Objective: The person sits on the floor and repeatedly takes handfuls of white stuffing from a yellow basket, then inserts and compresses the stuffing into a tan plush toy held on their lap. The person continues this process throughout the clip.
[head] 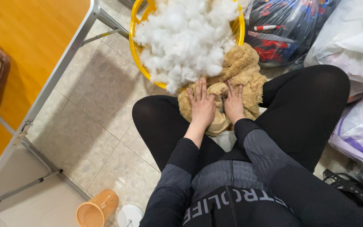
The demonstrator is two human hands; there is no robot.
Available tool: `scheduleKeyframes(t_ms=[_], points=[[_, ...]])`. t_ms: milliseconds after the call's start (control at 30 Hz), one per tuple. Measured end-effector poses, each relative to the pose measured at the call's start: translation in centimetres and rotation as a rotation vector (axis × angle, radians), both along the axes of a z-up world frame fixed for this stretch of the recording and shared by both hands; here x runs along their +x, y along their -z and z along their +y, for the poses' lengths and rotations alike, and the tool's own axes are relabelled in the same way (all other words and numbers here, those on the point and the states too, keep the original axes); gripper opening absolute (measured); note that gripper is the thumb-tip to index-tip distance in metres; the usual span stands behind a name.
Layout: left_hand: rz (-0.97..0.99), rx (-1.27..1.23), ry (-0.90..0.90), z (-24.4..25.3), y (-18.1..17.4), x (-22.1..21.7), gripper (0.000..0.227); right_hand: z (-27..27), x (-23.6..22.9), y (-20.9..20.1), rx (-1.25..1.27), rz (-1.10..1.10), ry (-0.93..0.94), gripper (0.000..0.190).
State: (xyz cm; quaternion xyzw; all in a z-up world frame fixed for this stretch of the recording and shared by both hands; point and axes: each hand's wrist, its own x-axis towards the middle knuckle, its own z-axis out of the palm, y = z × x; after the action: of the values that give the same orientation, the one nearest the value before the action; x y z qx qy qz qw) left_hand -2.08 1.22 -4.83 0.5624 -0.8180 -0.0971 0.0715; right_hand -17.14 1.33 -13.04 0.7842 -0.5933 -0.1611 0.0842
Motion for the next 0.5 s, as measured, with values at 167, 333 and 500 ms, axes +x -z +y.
scheduleKeyframes(t_ms=[167, 333, 500], points=[[0.005, 0.002, -0.003, 0.0, 0.0, 0.2, 0.022, 0.1, -0.1, -0.5, 0.058, -0.094, -0.008, 0.040], [-0.047, -0.012, -0.007, 0.1, -0.3, 0.2, 0.025, 0.4, -1.1, -2.3, 0.259, -0.258, 0.012, 0.031], [-0.031, -0.031, 0.005, 0.4, -0.7, 0.5, 0.026, 0.7, -2.0, -4.0, 0.316, -0.285, -0.005, 0.035]])
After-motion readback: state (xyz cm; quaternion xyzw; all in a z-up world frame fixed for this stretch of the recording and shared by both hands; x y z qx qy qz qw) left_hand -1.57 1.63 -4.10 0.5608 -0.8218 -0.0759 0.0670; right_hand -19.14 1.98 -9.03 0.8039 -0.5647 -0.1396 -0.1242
